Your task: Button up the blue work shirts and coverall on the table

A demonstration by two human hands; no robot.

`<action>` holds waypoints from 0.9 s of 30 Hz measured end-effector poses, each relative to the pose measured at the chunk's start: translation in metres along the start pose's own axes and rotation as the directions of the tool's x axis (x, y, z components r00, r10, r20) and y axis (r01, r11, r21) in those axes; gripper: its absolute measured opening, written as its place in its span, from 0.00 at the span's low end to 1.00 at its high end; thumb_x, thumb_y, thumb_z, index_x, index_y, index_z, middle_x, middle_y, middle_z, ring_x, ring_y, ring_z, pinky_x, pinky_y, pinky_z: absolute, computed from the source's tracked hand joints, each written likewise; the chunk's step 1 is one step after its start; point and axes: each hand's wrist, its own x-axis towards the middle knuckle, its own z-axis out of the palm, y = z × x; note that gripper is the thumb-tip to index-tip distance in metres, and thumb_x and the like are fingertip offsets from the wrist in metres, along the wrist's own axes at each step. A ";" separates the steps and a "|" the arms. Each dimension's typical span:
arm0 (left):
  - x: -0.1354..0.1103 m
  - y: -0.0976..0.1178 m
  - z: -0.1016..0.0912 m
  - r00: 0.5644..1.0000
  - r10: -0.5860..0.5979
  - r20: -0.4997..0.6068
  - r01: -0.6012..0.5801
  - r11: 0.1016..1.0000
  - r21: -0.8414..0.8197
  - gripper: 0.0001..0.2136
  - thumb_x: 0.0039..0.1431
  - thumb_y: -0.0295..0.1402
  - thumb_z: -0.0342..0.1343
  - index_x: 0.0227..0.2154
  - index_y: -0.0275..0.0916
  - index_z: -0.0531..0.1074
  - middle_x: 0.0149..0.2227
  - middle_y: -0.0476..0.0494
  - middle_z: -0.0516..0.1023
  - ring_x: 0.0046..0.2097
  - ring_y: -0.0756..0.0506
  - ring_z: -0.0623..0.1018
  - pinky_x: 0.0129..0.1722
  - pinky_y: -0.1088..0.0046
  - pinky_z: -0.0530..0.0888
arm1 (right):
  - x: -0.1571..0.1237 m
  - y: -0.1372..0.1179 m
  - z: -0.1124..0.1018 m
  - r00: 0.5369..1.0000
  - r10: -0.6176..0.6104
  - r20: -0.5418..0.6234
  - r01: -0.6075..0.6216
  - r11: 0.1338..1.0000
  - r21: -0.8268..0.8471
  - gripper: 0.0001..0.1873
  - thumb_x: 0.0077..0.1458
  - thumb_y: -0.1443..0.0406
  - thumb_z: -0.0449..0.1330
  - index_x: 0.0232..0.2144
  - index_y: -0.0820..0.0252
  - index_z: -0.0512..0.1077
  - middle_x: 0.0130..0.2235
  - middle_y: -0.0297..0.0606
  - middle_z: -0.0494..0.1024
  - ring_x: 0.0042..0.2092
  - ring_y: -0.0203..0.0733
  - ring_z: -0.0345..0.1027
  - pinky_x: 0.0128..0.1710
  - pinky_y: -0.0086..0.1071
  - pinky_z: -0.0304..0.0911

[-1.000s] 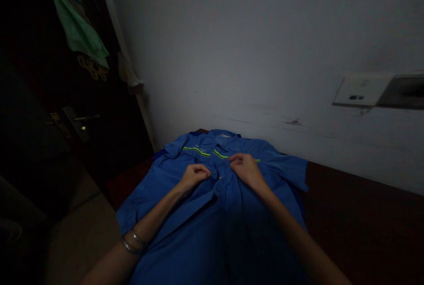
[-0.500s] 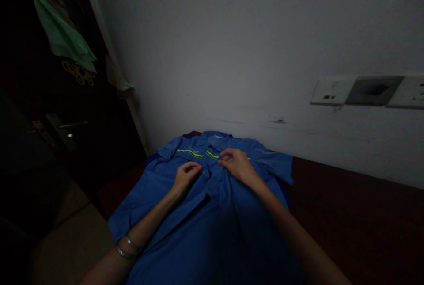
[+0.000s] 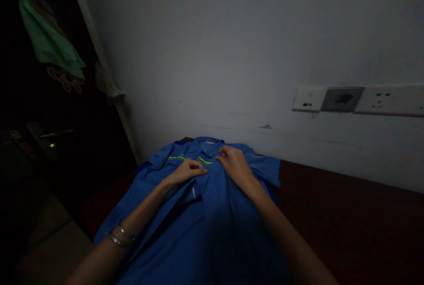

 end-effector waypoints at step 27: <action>0.051 0.026 -0.005 0.980 -0.197 0.008 0.197 0.976 -0.091 0.13 0.42 0.40 0.58 0.18 0.32 0.71 0.12 0.57 0.57 0.16 0.58 0.53 0.17 0.78 0.48 | 0.003 0.002 0.019 0.999 -0.032 0.037 0.026 0.989 0.143 0.10 0.46 0.62 0.59 0.32 0.60 0.73 0.32 0.38 0.75 0.33 0.39 0.68 0.35 0.32 0.61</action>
